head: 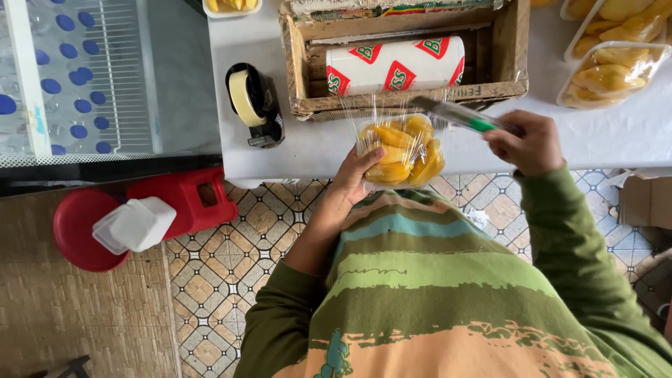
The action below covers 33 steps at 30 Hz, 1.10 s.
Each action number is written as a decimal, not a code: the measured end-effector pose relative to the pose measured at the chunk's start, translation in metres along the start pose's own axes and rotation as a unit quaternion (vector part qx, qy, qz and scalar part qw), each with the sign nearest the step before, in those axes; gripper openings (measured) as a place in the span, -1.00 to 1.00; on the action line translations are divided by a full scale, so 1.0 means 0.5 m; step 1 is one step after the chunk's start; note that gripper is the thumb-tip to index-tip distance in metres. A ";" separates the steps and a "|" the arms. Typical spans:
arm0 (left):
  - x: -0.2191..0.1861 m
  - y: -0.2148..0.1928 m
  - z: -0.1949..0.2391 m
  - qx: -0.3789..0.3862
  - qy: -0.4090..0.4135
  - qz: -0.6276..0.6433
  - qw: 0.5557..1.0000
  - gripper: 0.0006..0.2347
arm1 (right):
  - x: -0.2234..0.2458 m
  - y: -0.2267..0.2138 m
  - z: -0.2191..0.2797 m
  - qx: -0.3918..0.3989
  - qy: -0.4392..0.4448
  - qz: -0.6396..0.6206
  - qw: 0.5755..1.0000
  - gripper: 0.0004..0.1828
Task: The person wraps a plastic container of sliced mangoes with cling film, trims the excess with a utility knife, and places the sealed container on the table among other packaged units.
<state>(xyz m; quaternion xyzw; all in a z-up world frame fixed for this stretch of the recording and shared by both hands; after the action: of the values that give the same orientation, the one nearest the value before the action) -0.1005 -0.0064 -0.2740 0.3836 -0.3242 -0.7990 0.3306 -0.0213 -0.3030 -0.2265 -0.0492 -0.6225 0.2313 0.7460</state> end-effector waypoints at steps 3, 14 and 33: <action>-0.013 0.032 0.015 0.033 -0.001 0.004 0.999 -0.37 | 0.161 0.076 -0.059 0.036 -0.276 0.213 0.937 -0.65; -0.008 0.018 0.009 0.051 -0.017 0.053 0.997 -0.38 | 0.296 0.181 -0.150 0.099 -0.469 0.391 0.786 -0.79; -0.009 0.012 0.077 0.065 -0.066 0.030 0.995 -0.32 | -0.234 -0.343 -0.025 0.022 -0.229 0.597 0.769 -0.58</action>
<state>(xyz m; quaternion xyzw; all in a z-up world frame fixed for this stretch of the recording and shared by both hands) -0.1284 0.0038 -0.2486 0.3411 -0.4081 -0.7895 0.3063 0.0257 -0.5003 -0.2733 -0.3397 -0.6147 0.6482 0.2942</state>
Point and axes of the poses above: each hand's wrist, its own z-axis away from the middle knuckle, its own y-axis out of the palm, x = y × z, the point moved 6 cm from there along -z, towards the middle knuckle, and after that the axes turned 5 degrees about z, right-handed, at the moved point
